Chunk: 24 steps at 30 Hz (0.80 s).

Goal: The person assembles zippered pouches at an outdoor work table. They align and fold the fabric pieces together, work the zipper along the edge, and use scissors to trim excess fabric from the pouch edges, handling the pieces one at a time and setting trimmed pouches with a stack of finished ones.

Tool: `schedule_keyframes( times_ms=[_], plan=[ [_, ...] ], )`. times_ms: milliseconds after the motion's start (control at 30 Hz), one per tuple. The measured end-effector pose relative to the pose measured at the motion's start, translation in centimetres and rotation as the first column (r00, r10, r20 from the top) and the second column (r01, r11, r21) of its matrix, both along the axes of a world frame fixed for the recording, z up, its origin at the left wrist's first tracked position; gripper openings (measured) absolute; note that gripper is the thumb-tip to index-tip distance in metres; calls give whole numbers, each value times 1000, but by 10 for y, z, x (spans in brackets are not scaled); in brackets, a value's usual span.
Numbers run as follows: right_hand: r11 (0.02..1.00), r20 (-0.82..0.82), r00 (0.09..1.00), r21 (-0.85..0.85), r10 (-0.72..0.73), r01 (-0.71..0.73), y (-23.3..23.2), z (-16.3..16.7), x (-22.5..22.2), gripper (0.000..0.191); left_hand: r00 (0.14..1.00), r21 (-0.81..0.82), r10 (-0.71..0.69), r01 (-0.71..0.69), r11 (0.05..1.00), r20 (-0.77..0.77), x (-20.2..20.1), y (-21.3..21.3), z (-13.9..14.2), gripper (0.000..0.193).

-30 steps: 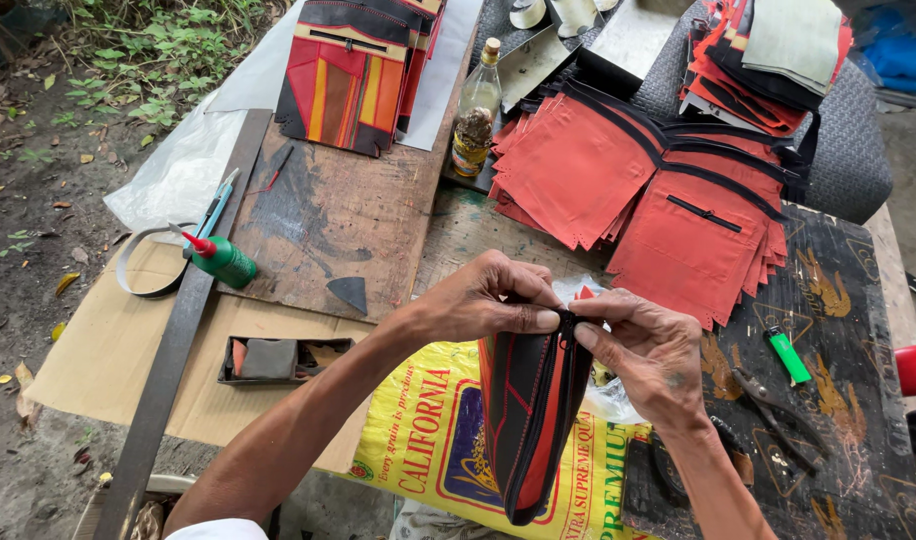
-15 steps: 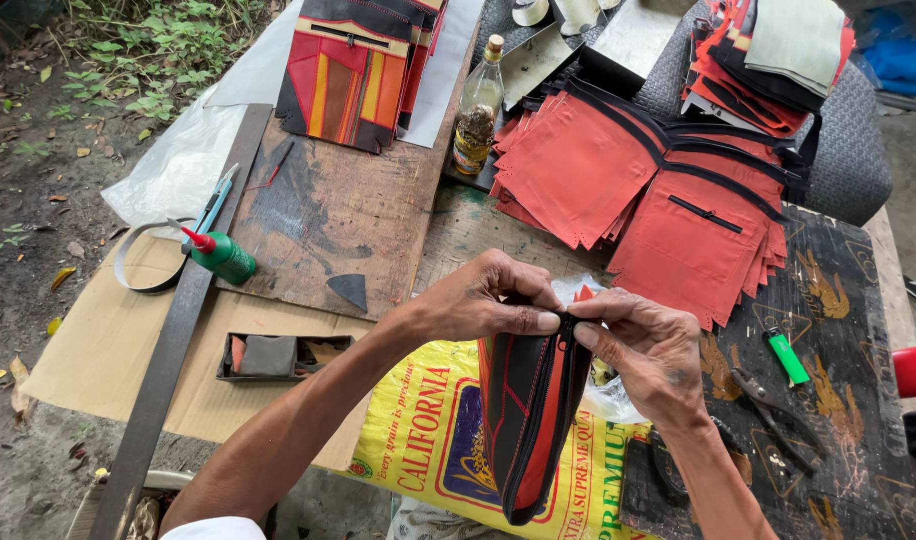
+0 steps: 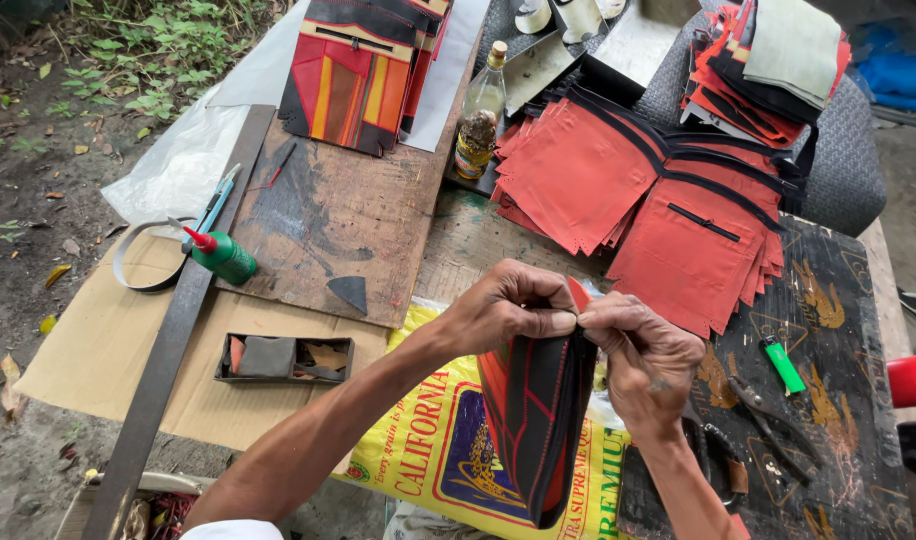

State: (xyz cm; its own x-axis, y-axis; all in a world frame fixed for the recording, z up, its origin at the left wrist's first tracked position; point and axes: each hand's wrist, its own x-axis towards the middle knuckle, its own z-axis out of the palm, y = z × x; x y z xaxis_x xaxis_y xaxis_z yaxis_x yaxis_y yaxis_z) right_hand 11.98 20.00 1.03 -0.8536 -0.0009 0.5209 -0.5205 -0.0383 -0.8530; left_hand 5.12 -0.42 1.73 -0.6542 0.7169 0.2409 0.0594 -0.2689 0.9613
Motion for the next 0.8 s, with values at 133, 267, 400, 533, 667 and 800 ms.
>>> schedule_keyframes(
  times_ms=[133, 267, 400, 533, 667, 800],
  plan=[
    [974, 156, 974, -178, 167, -138, 8, 9, -5, 13, 999, 41, -39, 39, 998, 6, -5, 1, 2, 13],
    [950, 157, 958, -242, 240, -199, 12, 13, -7, 14, 995, 62, -104, 104, 993, -9, -11, -1, 4, 12],
    [953, 119, 959, -192, 258, -233, 13, 11, -11, 12, 991, 94, -130, 126, 988, 35, -16, 0, 0, 10],
    [983, 84, 981, -75, 175, -169, 12, 10, -12, 9, 992, 107, -106, 98, 989, 70, -18, 5, -7, 8],
    [994, 60, 992, 22, 107, -108, 6, 19, -12, 8, 997, 108, -56, 49, 993, 57, -15, 8, -5, 7],
    [999, 23, 999, 20, -44, 43, -1, 37, -3, 20, 971, 159, 55, -18, 987, -231, -17, 0, 6, 8]
  ],
)
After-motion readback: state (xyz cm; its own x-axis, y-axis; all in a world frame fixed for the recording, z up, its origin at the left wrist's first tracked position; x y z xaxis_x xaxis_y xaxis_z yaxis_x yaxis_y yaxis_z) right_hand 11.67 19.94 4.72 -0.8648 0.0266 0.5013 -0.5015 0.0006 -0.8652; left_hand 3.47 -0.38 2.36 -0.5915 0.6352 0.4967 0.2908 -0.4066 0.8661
